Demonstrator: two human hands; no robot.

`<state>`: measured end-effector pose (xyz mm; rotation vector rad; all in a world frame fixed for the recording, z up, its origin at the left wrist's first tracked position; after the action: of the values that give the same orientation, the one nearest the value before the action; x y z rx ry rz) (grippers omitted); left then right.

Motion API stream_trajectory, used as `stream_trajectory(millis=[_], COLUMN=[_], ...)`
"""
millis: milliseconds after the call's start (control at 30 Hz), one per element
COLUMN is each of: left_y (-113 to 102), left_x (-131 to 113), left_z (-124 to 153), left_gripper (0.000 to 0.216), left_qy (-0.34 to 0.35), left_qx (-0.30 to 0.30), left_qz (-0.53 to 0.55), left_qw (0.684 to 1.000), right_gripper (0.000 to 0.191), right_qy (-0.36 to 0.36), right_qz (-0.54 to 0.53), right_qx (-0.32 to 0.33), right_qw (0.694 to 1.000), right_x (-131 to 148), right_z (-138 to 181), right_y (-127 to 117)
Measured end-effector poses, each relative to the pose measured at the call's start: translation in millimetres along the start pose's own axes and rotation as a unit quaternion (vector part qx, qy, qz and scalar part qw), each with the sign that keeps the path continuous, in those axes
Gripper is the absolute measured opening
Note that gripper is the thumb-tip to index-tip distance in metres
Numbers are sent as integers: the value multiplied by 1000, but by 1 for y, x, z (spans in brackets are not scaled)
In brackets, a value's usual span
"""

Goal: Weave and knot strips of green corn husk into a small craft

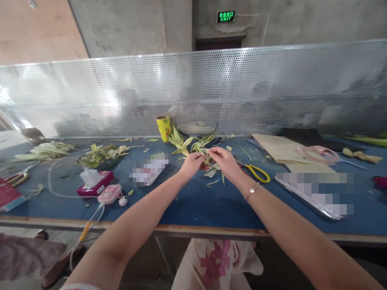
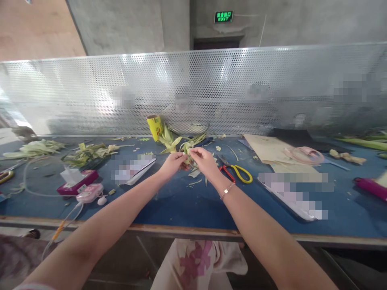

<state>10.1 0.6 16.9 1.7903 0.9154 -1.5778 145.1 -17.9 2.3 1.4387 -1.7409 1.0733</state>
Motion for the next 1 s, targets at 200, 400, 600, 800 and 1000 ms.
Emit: stream_trajectory(millis=[200,400,600,800,1000], left_y=[0,-1,0,-3,-2], left_x=[-2,0,-1,0,-2], left_z=[0,-1,0,0,-2], left_gripper=[12,12,11,10,12], left_qy=[-15,-13,-12,30,9], left_qx=[6,19,23,10,-8], left_qz=[51,56,38,-12,24], left_qw=[999,998,999,999,1000], right_gripper=[24,24,28,18,16], right_qy=[14,16,44,-37,-79], right_qz=[-12,5,-2,129,179], right_qx=[43,61,59,49,20], right_qw=[999,998,997,990,981], right_x=[-1,-4,-3,1,-4], right_z=[3,2,1,0,-2], right_y=[2,1,1,0,-1])
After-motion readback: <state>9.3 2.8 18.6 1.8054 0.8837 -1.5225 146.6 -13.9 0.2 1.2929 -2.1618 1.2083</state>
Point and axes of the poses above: each hand's wrist, its own z-axis away from the middle knuckle, its own y-axis out of the palm, x = y × z, the point moved 1 cm from there along -z, towards the middle knuckle, and after that the axes turned 11 degrees about x, right-handed, at the moved point
